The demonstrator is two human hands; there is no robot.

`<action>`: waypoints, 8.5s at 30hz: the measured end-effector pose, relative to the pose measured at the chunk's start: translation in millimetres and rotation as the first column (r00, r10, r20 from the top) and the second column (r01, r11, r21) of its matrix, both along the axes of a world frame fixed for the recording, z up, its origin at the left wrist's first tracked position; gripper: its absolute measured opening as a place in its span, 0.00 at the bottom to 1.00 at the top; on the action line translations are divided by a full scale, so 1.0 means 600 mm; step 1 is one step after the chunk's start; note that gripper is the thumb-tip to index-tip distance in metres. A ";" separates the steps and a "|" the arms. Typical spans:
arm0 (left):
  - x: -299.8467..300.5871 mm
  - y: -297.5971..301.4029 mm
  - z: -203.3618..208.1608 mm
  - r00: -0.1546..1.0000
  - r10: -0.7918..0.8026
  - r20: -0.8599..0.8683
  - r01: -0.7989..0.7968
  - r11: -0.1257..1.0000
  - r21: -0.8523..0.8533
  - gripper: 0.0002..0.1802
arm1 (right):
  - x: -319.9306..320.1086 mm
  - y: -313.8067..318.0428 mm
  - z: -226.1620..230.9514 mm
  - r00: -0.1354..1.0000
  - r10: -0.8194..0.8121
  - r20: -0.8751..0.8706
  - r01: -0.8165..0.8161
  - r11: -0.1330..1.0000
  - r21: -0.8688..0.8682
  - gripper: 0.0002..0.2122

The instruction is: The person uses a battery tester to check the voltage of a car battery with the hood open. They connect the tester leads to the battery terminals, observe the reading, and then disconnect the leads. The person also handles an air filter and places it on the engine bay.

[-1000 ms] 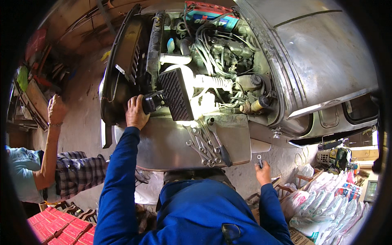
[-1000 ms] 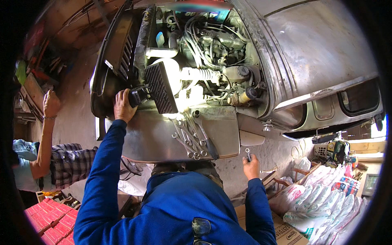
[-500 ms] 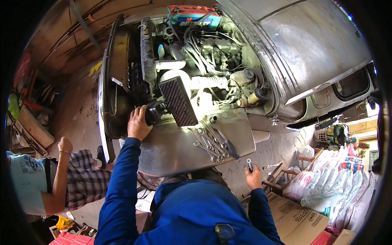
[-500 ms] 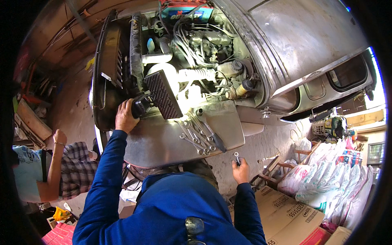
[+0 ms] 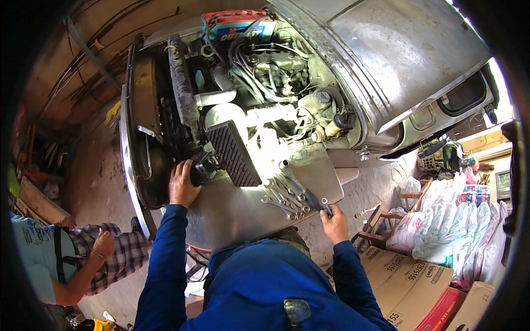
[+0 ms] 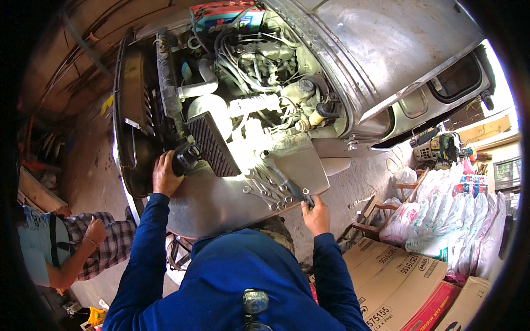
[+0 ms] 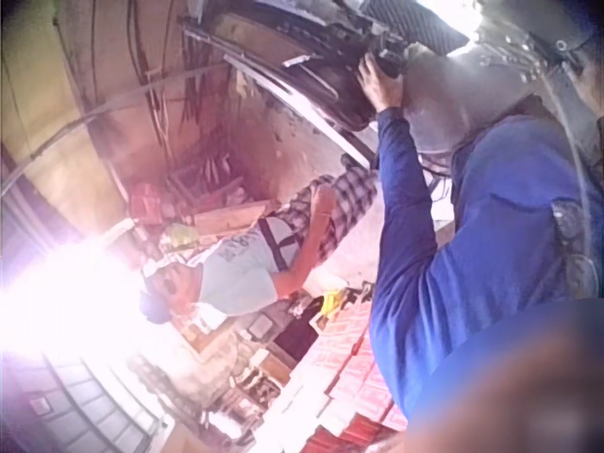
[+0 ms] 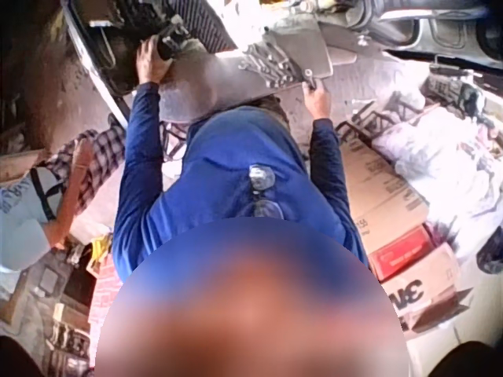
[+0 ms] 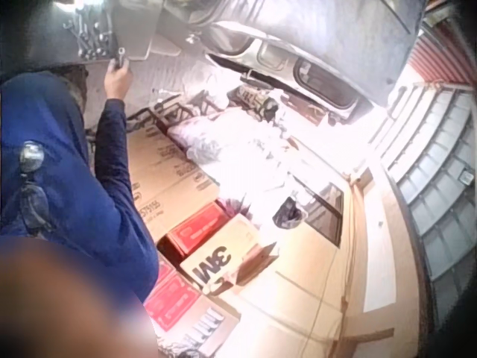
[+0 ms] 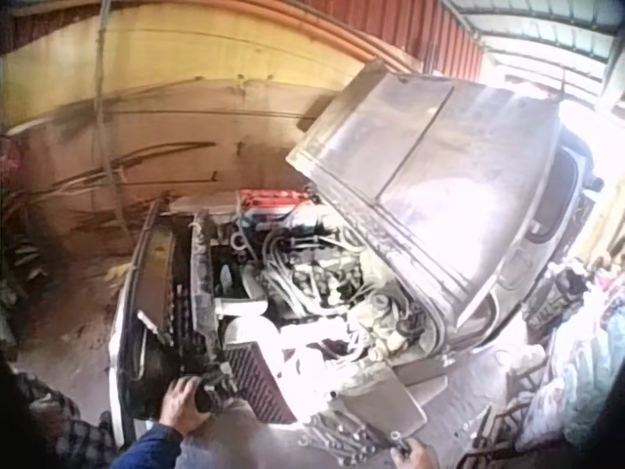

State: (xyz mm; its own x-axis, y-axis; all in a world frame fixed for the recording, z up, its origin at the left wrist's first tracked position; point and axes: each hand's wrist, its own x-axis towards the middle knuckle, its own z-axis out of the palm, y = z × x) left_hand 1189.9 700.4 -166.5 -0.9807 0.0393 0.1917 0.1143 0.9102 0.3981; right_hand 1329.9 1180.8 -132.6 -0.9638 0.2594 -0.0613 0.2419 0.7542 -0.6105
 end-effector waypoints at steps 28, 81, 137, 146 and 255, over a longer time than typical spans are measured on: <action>-0.018 0.091 0.133 0.991 -0.118 -0.070 0.128 0.977 0.173 0.56 | -0.009 -0.057 -0.034 0.999 -0.025 0.045 0.027 0.999 -0.044 0.13; -0.233 0.147 0.113 0.992 -0.128 -0.003 0.128 0.990 0.060 0.39 | -0.002 -0.057 -0.040 1.000 0.012 0.027 -0.012 1.000 -0.005 0.15; 0.077 0.503 0.072 0.834 -0.176 0.523 -0.254 0.720 0.646 0.15 | -0.308 0.172 -0.173 0.873 0.487 0.035 -0.484 0.854 0.191 0.29; 0.064 0.484 0.039 0.821 -0.214 0.530 -0.340 0.563 0.754 0.17 | -0.301 0.180 -0.188 0.893 0.448 0.039 -0.448 0.876 0.181 0.29; -0.379 0.558 -0.228 0.536 -0.538 0.650 -0.844 -0.328 0.425 0.15 | -0.333 0.206 -0.166 0.872 0.473 0.124 -0.459 0.879 -0.127 0.25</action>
